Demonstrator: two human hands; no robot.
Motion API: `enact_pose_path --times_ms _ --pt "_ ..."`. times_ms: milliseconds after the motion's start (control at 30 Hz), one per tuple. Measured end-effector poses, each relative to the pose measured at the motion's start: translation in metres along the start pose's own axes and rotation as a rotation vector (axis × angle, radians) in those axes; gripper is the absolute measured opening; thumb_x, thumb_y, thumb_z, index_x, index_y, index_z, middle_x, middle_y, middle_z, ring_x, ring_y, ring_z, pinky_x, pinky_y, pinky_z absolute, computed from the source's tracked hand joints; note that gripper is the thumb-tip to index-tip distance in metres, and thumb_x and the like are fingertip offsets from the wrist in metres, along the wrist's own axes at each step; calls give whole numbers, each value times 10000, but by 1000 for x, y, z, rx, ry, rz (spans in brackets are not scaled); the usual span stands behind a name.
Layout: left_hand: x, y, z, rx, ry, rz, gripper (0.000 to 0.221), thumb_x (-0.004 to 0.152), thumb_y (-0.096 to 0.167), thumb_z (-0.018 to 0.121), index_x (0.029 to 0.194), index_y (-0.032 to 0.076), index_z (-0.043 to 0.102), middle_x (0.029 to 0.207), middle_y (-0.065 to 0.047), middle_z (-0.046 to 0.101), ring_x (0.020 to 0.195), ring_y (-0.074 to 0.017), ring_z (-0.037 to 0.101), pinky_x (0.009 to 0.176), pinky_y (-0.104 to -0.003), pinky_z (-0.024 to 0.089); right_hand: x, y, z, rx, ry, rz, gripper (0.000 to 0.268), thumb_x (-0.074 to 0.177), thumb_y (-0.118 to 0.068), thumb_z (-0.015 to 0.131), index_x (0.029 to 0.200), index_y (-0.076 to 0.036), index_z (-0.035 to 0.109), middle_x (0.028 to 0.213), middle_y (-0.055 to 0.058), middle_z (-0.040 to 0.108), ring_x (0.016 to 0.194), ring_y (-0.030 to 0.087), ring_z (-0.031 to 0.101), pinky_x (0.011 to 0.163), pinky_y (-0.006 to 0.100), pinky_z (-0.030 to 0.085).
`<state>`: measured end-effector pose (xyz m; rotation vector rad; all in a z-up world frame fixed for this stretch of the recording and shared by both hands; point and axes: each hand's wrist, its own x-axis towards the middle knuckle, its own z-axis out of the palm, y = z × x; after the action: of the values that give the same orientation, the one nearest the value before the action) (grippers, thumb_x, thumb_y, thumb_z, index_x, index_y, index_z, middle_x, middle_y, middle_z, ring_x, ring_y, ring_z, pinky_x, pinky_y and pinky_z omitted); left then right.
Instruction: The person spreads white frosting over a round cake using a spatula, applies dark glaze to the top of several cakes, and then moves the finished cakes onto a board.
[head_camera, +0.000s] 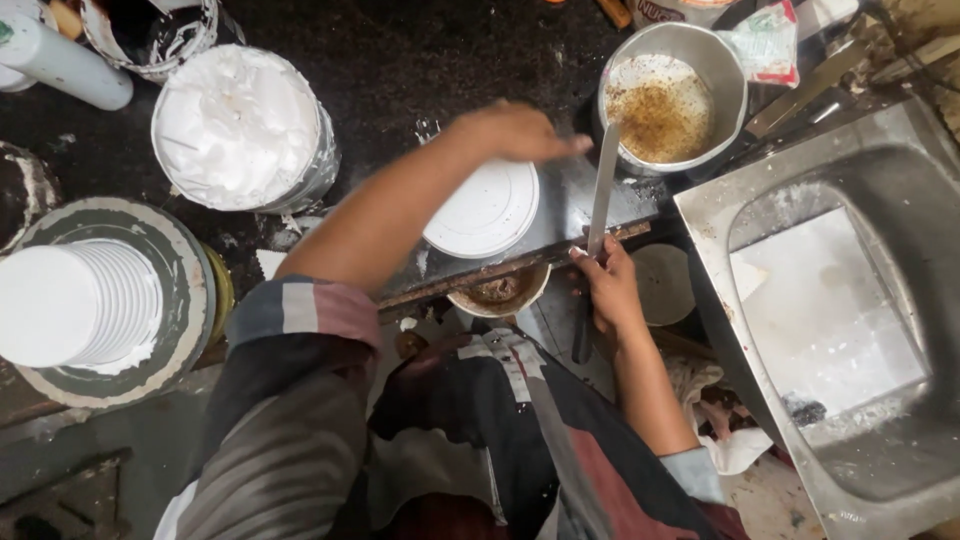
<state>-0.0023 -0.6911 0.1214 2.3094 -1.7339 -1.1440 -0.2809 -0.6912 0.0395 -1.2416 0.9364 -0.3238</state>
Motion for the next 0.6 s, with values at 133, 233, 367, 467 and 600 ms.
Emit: enact_pose_path --times_ms 133,233,367,467,600 --pt "-6 -46 -22 -152 148 -147 936 883 853 235 1129 104 740 1373 -211 586 1326 -391 507 1112 -562 362 -6 1 -6 23 27 16 245 933 -127 684 1163 -89 607 924 10 663 733 122 625 560 260 495" --pt "-19 -75 -20 -270 235 -228 947 919 818 239 988 53 794 1174 -202 707 1117 -349 667 1012 -506 485 -7 5 -11 23 15 -1 199 944 -118 686 1124 -75 613 918 14 653 731 128 615 556 267 486" --pt "-30 -101 -6 -443 379 -286 933 954 789 254 890 40 807 902 -184 767 835 -293 739 852 -437 571 -3 7 -17 37 6 13 213 947 -111 685 1134 -64 596 906 18 636 726 132 610 553 273 487" --pt "-40 -120 2 -683 459 -276 898 926 782 327 877 25 805 858 -177 775 774 -294 755 772 -448 619 -1 7 -17 62 -11 18 294 946 -105 680 1217 -48 581 915 22 628 721 134 607 550 272 483" --pt "-56 -131 15 -779 402 -304 932 870 810 316 1041 21 782 1049 -193 759 918 -321 724 805 -477 586 0 3 -12 52 -33 33 452 936 -104 671 1365 -38 544 943 27 630 719 134 604 544 270 492"
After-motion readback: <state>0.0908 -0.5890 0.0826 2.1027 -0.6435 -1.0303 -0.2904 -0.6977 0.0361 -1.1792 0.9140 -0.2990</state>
